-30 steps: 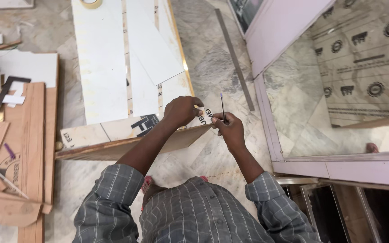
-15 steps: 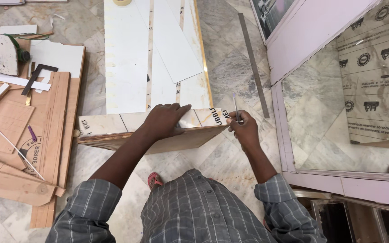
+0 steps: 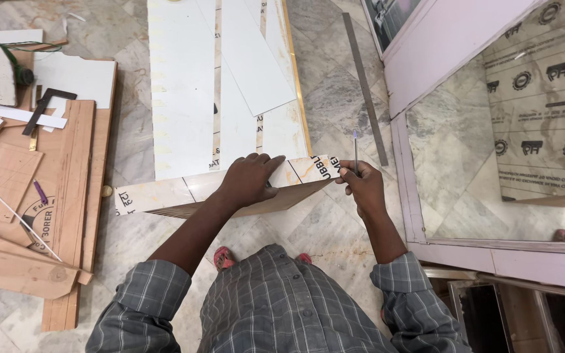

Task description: The person applies masking tape to a wooden cabinet, then sits on the floor to measure and mark a white wooden strip using a square ruler and pen. They use a handheld electric saw to cut the strip along the marked line, then fit the cut piece into the cabinet.

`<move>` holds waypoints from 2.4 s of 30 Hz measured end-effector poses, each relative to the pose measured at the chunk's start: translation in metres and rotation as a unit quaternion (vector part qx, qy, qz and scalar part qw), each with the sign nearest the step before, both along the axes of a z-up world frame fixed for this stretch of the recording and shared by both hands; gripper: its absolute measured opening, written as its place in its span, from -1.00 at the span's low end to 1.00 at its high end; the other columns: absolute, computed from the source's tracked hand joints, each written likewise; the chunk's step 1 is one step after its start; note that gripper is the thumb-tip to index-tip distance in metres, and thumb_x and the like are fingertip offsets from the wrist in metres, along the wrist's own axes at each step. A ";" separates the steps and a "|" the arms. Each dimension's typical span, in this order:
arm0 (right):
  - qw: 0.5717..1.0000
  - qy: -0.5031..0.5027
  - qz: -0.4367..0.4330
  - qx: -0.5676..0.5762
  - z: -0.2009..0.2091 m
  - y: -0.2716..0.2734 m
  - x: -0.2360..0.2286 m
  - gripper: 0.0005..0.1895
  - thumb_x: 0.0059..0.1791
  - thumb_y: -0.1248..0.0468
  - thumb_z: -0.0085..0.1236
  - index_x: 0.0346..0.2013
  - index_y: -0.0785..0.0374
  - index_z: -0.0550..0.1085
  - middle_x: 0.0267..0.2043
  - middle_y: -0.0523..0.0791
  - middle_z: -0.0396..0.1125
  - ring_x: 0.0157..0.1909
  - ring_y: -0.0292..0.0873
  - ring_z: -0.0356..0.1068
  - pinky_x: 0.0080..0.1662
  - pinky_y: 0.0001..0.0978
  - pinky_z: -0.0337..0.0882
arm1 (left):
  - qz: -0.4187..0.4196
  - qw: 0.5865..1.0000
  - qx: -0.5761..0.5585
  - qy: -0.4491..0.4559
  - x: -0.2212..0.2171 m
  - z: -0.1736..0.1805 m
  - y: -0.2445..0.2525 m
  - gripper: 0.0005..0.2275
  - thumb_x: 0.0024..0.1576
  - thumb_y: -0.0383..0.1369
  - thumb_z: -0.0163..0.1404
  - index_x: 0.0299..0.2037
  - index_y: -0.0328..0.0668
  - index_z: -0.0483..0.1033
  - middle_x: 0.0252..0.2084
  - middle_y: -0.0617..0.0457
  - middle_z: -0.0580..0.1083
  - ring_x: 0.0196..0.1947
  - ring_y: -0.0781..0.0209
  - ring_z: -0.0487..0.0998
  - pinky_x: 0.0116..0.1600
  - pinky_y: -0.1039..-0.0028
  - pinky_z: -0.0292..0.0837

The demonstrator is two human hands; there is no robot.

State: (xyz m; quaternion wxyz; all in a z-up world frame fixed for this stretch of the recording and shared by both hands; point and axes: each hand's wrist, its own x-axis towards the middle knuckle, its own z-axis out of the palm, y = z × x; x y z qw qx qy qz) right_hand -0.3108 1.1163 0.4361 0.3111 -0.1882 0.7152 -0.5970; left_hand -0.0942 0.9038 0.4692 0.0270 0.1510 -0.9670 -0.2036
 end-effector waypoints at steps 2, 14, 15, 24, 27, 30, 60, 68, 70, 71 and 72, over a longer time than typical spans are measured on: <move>1.000 -0.003 0.001 -0.002 0.002 0.002 0.000 -0.72 0.01 0.36 0.15 -0.03 0.44 0.53 -0.19 -0.06 0.50 -0.28 -0.30 0.50 -0.42 -0.55 0.32 | 0.001 1.000 0.000 0.009 -0.001 -0.004 0.000 -0.33 -0.12 -0.21 0.24 0.29 -0.07 0.39 -0.09 -0.01 0.51 -0.05 0.01 0.52 -0.01 0.19 0.46; 1.000 0.000 0.002 0.001 0.000 -0.002 0.000 -0.71 -0.03 0.36 0.20 -0.05 0.46 0.55 -0.26 -0.08 0.51 -0.34 -0.33 0.47 -0.46 -0.55 0.31 | 0.017 1.000 0.000 0.022 0.009 -0.001 0.002 -0.29 -0.06 -0.18 0.25 0.37 0.01 0.31 0.01 0.01 0.46 -0.01 0.04 0.49 0.03 0.17 0.43; 1.000 0.000 0.003 0.002 -0.001 -0.004 -0.001 -0.71 -0.04 0.36 0.21 -0.06 0.46 0.55 -0.27 -0.08 0.51 -0.35 -0.33 0.46 -0.46 -0.55 0.30 | 0.017 1.000 -0.003 0.020 0.010 0.000 0.003 -0.28 -0.04 -0.17 0.25 0.39 0.03 0.28 0.04 0.00 0.46 0.01 0.03 0.48 0.06 0.16 0.41; 0.996 0.062 -0.006 0.067 0.009 0.002 -0.003 -0.72 0.00 0.33 0.25 -0.03 0.42 0.57 -0.42 -0.06 0.42 -0.54 -0.31 0.23 -0.51 -0.55 0.17 | 0.131 0.934 -0.150 0.297 0.066 -0.001 0.024 -0.29 -0.08 -0.10 0.30 0.31 -0.01 0.33 0.21 -0.03 0.41 0.25 -0.04 0.39 0.35 -0.02 0.25; 0.996 0.063 -0.005 0.067 0.007 0.005 -0.008 -0.70 0.01 0.35 0.25 0.00 0.45 0.54 -0.36 -0.06 0.42 -0.45 -0.29 0.33 -0.46 -0.53 0.26 | 0.307 0.875 -0.107 0.359 0.113 -0.014 0.030 -0.49 0.06 -0.26 0.33 0.21 -0.03 0.43 0.10 0.01 0.43 0.18 0.00 0.42 0.28 0.12 0.30; 0.996 0.068 0.000 0.052 0.003 0.006 -0.014 -0.69 0.04 0.38 0.23 0.03 0.52 0.52 -0.27 -0.04 0.44 -0.36 -0.27 0.39 -0.40 -0.51 0.31 | 0.502 0.759 -0.017 0.414 0.164 -0.031 0.021 -0.58 0.04 -0.36 0.29 0.08 -0.23 0.44 0.03 -0.06 0.43 0.07 0.02 0.46 0.16 0.22 0.39; 0.937 0.008 -0.052 0.346 0.072 -0.031 -0.017 -0.74 0.17 0.41 0.01 0.14 0.49 0.41 -0.11 0.05 0.40 -0.12 -0.11 0.45 -0.28 -0.37 0.36 | 0.467 0.622 0.324 0.538 0.210 -0.062 -0.017 -0.64 0.11 -0.46 0.32 -0.03 -0.13 0.36 -0.04 0.01 0.40 -0.14 0.29 0.44 -0.14 0.46 0.45; 0.930 0.019 -0.063 0.362 0.078 -0.035 -0.009 -0.75 0.17 0.42 0.02 0.13 0.48 0.38 -0.11 0.13 0.39 -0.15 -0.08 0.44 -0.27 -0.42 0.39 | 0.472 0.594 0.413 0.504 0.210 -0.056 -0.020 -0.62 0.09 -0.46 0.32 -0.04 -0.16 0.32 -0.03 -0.01 0.39 -0.21 0.28 0.38 -0.16 0.44 0.42; 0.930 0.025 -0.065 0.360 0.075 -0.039 -0.009 -0.74 0.16 0.42 0.02 0.13 0.49 0.38 -0.10 0.11 0.38 -0.12 -0.06 0.45 -0.27 -0.43 0.40 | 0.466 0.600 0.413 0.502 0.214 -0.054 -0.025 -0.61 0.10 -0.44 0.31 0.01 -0.17 0.32 0.02 -0.02 0.39 -0.14 0.26 0.43 -0.14 0.45 0.44; 0.929 0.031 -0.068 0.363 0.076 -0.038 -0.008 -0.73 0.15 0.43 0.02 0.13 0.50 0.38 -0.09 0.10 0.38 -0.11 -0.05 0.46 -0.27 -0.42 0.40 | 0.464 0.603 0.412 0.501 0.216 -0.052 -0.027 -0.60 0.10 -0.43 0.30 0.03 -0.17 0.32 0.04 -0.02 0.39 -0.11 0.24 0.45 -0.13 0.45 0.44; 0.927 0.037 -0.072 0.367 0.078 -0.038 -0.008 -0.73 0.15 0.43 0.02 0.13 0.51 0.38 -0.09 0.09 0.38 -0.09 -0.04 0.47 -0.26 -0.42 0.41 | 0.457 0.617 0.407 0.495 0.219 -0.051 -0.029 -0.59 0.10 -0.42 0.30 0.07 -0.18 0.35 0.07 -0.03 0.40 -0.05 0.21 0.47 -0.08 0.44 0.47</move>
